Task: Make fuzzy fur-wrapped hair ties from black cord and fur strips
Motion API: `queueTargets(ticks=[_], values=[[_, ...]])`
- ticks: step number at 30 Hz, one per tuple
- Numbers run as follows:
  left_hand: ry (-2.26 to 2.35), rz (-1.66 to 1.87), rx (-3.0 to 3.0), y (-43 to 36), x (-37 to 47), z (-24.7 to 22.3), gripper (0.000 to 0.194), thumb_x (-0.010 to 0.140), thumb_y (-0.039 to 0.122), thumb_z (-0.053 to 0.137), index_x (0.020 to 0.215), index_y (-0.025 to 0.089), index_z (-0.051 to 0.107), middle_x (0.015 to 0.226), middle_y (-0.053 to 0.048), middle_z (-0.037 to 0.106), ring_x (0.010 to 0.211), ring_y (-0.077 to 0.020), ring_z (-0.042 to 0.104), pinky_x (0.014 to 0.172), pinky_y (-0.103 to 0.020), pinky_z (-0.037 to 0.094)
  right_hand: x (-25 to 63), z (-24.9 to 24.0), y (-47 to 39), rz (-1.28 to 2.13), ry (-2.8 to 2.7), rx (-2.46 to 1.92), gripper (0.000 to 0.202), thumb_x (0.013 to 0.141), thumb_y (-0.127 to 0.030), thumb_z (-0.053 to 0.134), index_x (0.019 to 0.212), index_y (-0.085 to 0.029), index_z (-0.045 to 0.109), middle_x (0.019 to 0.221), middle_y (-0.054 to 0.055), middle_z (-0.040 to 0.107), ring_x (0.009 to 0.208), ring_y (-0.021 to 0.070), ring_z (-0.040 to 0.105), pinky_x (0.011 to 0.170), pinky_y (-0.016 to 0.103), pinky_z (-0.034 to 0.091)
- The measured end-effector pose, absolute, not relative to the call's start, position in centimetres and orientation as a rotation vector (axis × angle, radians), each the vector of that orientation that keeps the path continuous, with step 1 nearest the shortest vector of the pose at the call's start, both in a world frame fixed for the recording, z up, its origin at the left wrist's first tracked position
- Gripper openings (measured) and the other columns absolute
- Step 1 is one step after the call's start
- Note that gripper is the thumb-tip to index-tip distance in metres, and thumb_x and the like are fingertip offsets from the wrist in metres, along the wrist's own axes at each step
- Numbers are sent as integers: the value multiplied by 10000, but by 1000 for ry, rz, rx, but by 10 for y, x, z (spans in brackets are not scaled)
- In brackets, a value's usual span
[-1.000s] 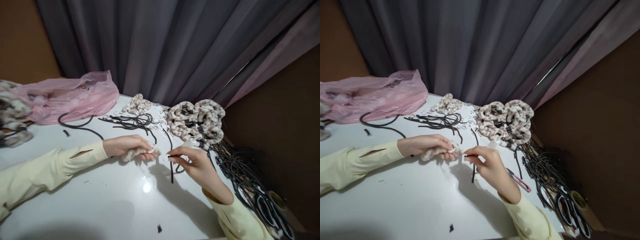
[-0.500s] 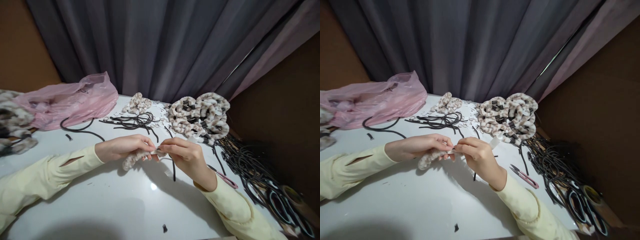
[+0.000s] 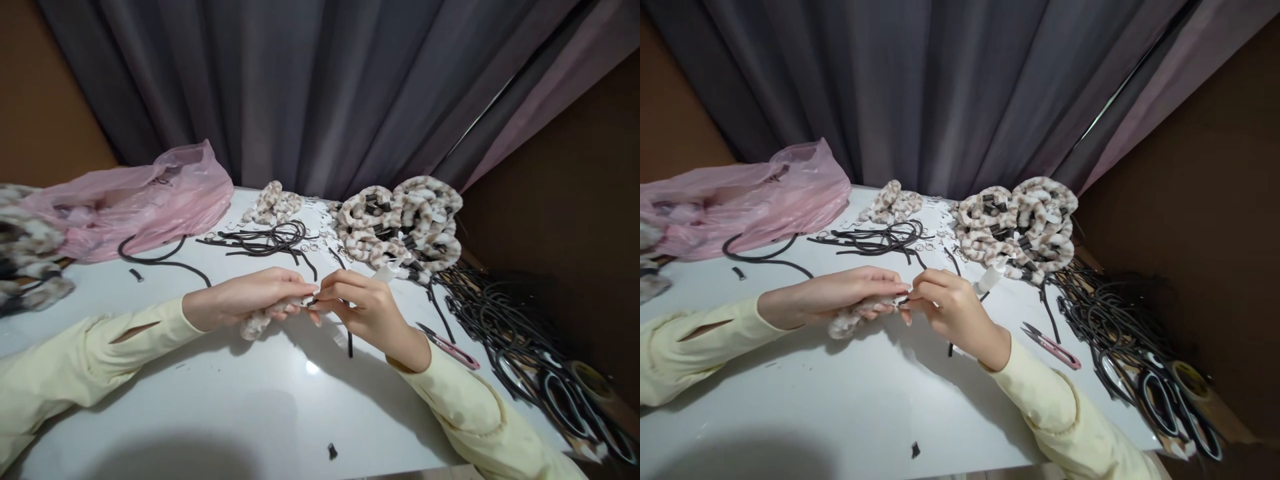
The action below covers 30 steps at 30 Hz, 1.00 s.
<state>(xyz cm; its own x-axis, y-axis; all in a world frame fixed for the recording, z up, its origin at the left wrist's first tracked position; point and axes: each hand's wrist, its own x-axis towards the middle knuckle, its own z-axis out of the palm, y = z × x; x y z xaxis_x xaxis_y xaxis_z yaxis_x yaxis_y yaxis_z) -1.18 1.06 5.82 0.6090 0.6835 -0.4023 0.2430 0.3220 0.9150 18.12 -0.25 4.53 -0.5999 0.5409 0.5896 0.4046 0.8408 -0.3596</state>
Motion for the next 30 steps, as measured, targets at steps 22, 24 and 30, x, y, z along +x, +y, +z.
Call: queueTargets(ticks=[22, 24, 30], values=[[1032, 676, 2137, -9, -9, 36, 71, 874, 244, 381, 891, 210, 441, 746, 6, 599, 631, -133, 549, 598, -236, 390, 199, 50, 4, -212, -2419, -685, 270, 858, -34, 397, 947, -175, 610, 941, 92, 641, 875, 193, 557, 706, 341, 453], [994, 702, 2188, -11, -9, 33, 25, 868, 214, 379, 847, 213, 394, 790, -8, 599, 662, -137, 564, 600, -238, 400, 198, 48, 7, -285, -2402, -697, 267, 847, -29, 414, 906, -184, 623, 909, 81, 653, 844, 198, 537, 677, 347, 424], [818, 678, 2344, -13, -9, 32, 111, 871, 189, 344, 766, 219, 324, 782, -22, 568, 685, -148, 568, 617, -255, 441, 194, 43, 9, -270, -2353, -677, 262, 831, -18, 425, 891, -172, 628, 856, 86, 637, 712, 166, 503, 593, 308, 400]])
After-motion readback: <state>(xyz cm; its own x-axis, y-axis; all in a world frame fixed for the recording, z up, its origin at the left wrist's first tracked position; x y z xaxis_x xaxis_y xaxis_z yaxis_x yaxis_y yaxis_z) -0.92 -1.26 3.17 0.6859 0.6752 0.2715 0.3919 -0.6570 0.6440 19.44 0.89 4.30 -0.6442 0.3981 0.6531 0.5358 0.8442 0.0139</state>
